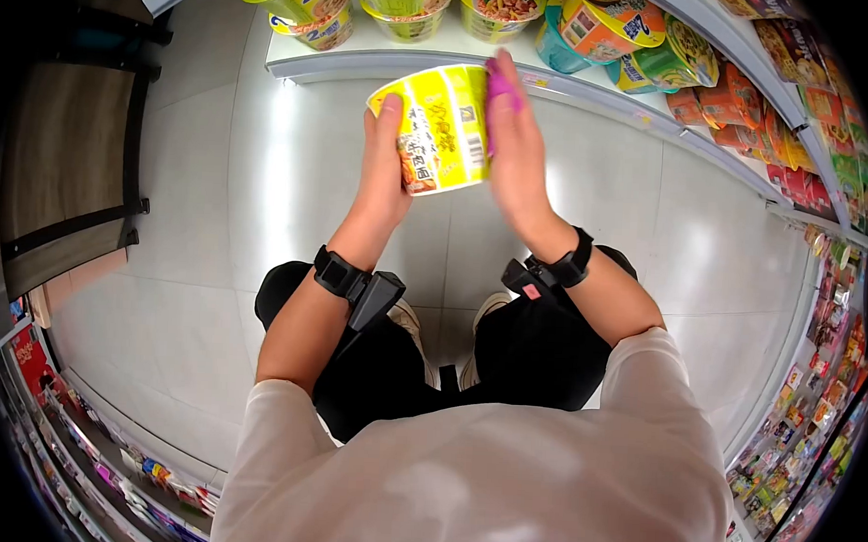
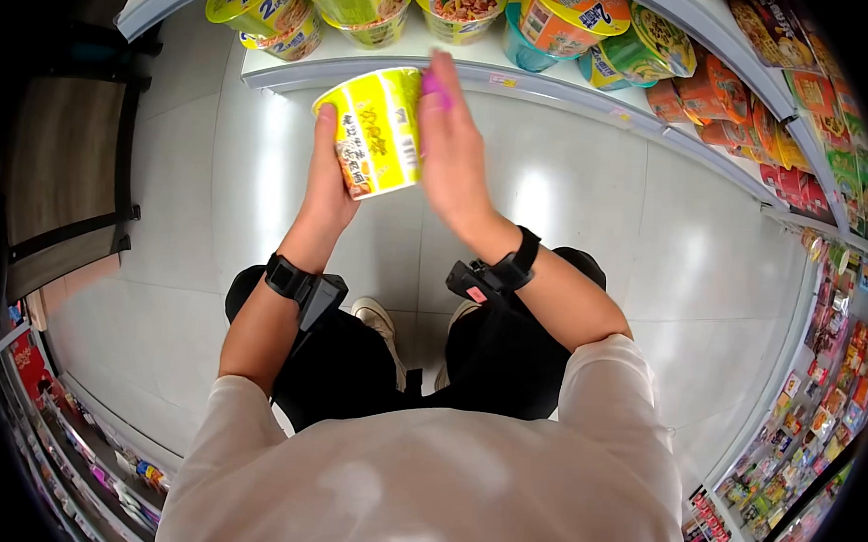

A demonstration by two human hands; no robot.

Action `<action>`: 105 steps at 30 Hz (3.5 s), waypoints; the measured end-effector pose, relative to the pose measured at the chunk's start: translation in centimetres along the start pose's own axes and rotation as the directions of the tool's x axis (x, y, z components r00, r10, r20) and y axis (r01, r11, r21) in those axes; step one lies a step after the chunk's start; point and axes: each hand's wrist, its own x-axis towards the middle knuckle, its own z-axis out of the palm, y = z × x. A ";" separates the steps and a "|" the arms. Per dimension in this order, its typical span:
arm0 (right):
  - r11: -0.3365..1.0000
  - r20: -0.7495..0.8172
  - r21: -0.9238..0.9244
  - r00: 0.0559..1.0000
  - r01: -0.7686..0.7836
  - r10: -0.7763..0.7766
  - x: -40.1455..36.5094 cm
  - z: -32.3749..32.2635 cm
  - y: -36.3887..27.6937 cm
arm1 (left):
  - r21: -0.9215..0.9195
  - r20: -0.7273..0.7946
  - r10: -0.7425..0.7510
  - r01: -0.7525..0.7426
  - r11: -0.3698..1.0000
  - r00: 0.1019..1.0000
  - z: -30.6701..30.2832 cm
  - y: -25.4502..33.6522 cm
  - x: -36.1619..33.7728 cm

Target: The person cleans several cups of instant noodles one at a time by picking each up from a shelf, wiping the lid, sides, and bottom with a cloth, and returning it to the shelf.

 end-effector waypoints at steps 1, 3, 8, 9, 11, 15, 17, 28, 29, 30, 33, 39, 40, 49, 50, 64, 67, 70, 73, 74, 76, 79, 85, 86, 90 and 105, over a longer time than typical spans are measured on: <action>1.000 -0.009 0.001 1.000 0.003 -0.003 0.1 -0.3 -0.4 | -0.020 0.037 -0.005 0.005 1.000 0.999 -0.3 0.0 0.1; 0.621 0.372 -0.496 0.794 0.607 -0.480 0.6 -1.4 -1.2 | -0.046 0.055 -0.044 0.047 0.998 0.998 0.4 0.2 -0.5; 0.405 0.710 -0.331 0.507 0.853 -0.489 -0.1 -1.7 -3.2 | -0.122 0.151 -0.108 0.127 0.984 0.983 0.4 -0.5 -2.2; 0.436 0.710 -0.283 0.492 0.854 -0.504 -0.4 -1.6 -3.4 | -0.097 0.206 -0.124 0.146 0.985 0.971 0.1 -0.4 -1.9; 0.497 0.682 -0.227 0.502 0.837 -0.533 -0.2 -1.8 -3.6 | -0.111 0.191 -0.119 0.142 0.984 0.974 -0.3 -0.2 -1.7; 0.676 0.462 -0.277 0.712 0.682 -0.529 -0.1 -1.9 -4.0 | -0.203 0.123 -0.118 0.142 0.969 0.985 1.2 2.0 -2.2; 0.752 0.409 -0.233 0.764 0.617 -0.499 -0.4 -1.8 -3.8 | -0.313 0.086 -0.130 0.151 0.938 0.988 1.0 2.1 -2.5; 0.931 0.068 0.354 0.990 0.090 -0.122 -0.4 -0.5 -2.1 | -0.363 0.302 -0.171 0.278 0.889 0.938 0.3 2.3 -1.4; 0.921 0.057 0.388 0.996 0.044 -0.072 0.0 -0.9 -2.3 | -0.179 0.146 -0.145 0.170 0.969 0.979 0.5 2.5 -1.0; 0.920 0.052 0.389 0.996 0.052 -0.078 0.3 -1.2 -2.0 | -0.175 0.153 -0.144 0.170 0.970 0.978 0.4 2.6 -0.9; 0.917 0.120 -0.130 0.924 0.377 -0.363 1.0 -1.8 -0.5 | 0.062 0.158 -0.069 0.060 0.996 0.985 0.3 3.9 -1.1; 0.655 0.442 -0.307 0.713 0.690 -0.544 -0.4 -1.3 -2.9 | -0.066 0.071 -0.031 0.036 0.997 0.997 -0.5 3.1 -2.2; 0.670 0.465 -0.292 0.713 0.683 -0.524 -0.5 -1.3 -3.1 | -0.108 0.071 -0.032 0.040 0.993 0.997 -0.7 3.1 -2.1; 0.886 0.151 0.459 0.988 -0.075 0.005 -0.2 0.4 -1.2 | -0.272 0.103 -0.044 0.071 0.960 0.994 0.3 2.5 -2.5; 0.859 0.144 0.499 0.988 -0.119 0.053 0.2 0.2 -0.7 | -0.196 0.062 -0.044 0.055 0.979 0.997 0.1 2.2 -2.0; 0.917 0.126 -0.104 0.920 0.384 -0.371 1.5 -1.0 -0.9 | -0.263 0.080 -0.057 0.076 0.962 0.995 1.5 2.7 -1.1; 0.798 0.136 -0.306 0.853 0.520 -0.504 1.2 -0.7 -0.2 | -0.448 0.214 -0.131 0.216 0.867 0.968 1.4 2.0 -1.2; 0.565 0.281 -0.460 0.716 0.685 -0.640 0.8 0.1 -0.7 | -0.590 0.314 -0.056 0.241 0.770 0.948 1.5 2.1 -0.9; 0.381 0.476 -0.540 0.646 0.750 -0.597 0.3 0.3 -1.4 | -0.490 0.153 -0.073 0.140 0.860 0.986 1.5 1.9 -0.8; 0.322 0.573 -0.540 0.620 0.778 -0.536 0.3 0.3 -1.5 | -0.474 0.132 -0.086 0.139 0.869 0.988 1.2 1.7 -0.7; 0.304 0.642 -0.469 0.556 0.830 -0.528 -0.1 0.3 -1.3 | -0.491 0.098 -0.092 0.128 0.862 0.991 -0.5 1.2 0.1; 0.412 0.731 -0.160 0.389 0.897 -0.561 -0.5 0.0 -0.6 | -0.461 0.149 -0.045 0.110 0.881 0.988 -2.2 0.6 1.6; 0.492 0.564 -0.274 0.552 0.826 -0.613 1.6 -4.9 1.8 | -0.483 0.042 -0.078 0.089 0.871 0.996 1.0 3.7 0.1; 0.538 0.533 -0.432 0.686 0.724 -0.495 2.2 -6.1 2.5 | -0.566 0.047 -0.073 0.086 0.820 0.996 1.3 3.6 0.1; 0.930 0.184 -0.368 0.979 -0.015 0.089 4.0 -7.1 -1.7 | -0.354 0.033 0.062 -0.046 0.934 0.998 1.8 3.3 0.8; 0.568 0.486 0.427 0.708 -0.704 0.512 9.0 -8.1 -3.2 | 0.761 0.216 0.343 -0.377 0.527 0.914 4.7 2.9 5.7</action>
